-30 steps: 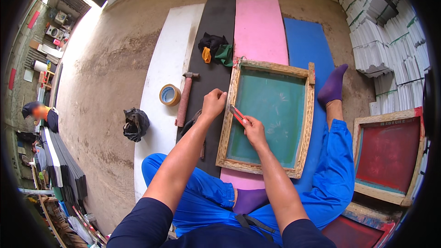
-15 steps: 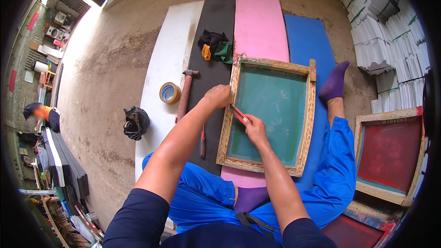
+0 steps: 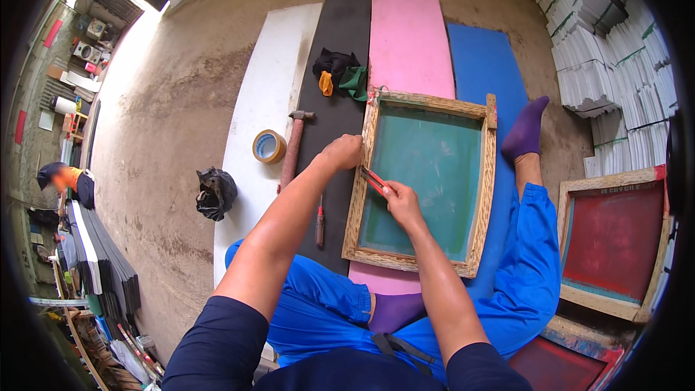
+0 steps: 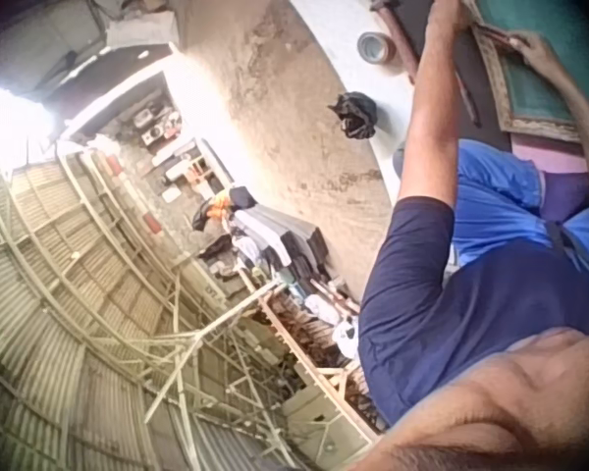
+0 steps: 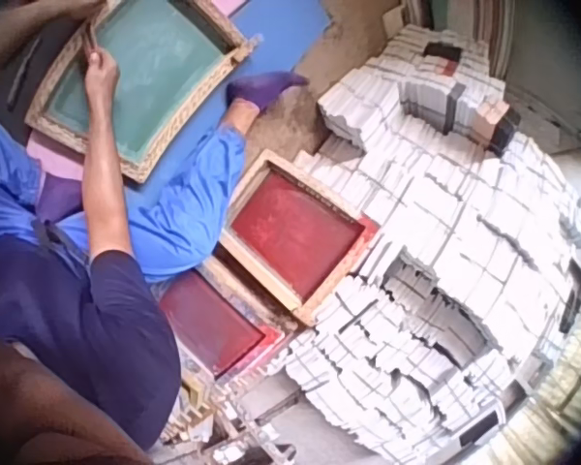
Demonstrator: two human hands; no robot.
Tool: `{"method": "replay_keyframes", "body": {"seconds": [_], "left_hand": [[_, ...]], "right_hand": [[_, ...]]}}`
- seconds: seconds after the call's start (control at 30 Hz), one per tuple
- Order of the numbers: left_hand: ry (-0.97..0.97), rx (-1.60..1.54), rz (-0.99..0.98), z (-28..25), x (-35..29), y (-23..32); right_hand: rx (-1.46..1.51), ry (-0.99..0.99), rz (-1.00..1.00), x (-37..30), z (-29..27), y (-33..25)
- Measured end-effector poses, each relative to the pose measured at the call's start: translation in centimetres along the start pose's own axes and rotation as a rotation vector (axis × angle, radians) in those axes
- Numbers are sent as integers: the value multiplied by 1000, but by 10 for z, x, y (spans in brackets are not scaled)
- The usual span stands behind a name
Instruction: The person sits on the floor and uses a screwdriver and utility knife to remove staples and trim excess material from the edges of a wooden screen printing frame. They repeatedly pry and cut along the frame border, placing removed staples into a small black bag.
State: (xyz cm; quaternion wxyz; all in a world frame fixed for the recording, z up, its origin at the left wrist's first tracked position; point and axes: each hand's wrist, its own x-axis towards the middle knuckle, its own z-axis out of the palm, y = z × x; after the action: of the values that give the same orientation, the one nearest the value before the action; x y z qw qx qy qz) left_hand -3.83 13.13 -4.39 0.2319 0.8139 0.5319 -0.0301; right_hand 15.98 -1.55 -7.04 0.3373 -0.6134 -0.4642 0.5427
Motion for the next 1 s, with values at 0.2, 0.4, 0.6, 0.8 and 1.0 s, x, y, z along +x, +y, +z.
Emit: {"method": "replay_keyframes", "body": {"seconds": [0.2, 0.4, 0.6, 0.8, 1.0], "left_hand": [[0, 1, -33, 6, 1, -4], [-7, 17, -54, 5, 2, -2], [7, 11, -37, 7, 2, -2], [8, 11, -44, 7, 0, -3], [16, -4, -55, 12, 1, -5]], "right_hand": [[-48, -30, -12, -4, -6, -4], [-76, -53, 28, -11, -12, -16], [-52, -54, -18, -11, -11, -3], [-10, -102, -7, -17, -9, 1], [-14, -92, -74, -17, -6, 2]]}}
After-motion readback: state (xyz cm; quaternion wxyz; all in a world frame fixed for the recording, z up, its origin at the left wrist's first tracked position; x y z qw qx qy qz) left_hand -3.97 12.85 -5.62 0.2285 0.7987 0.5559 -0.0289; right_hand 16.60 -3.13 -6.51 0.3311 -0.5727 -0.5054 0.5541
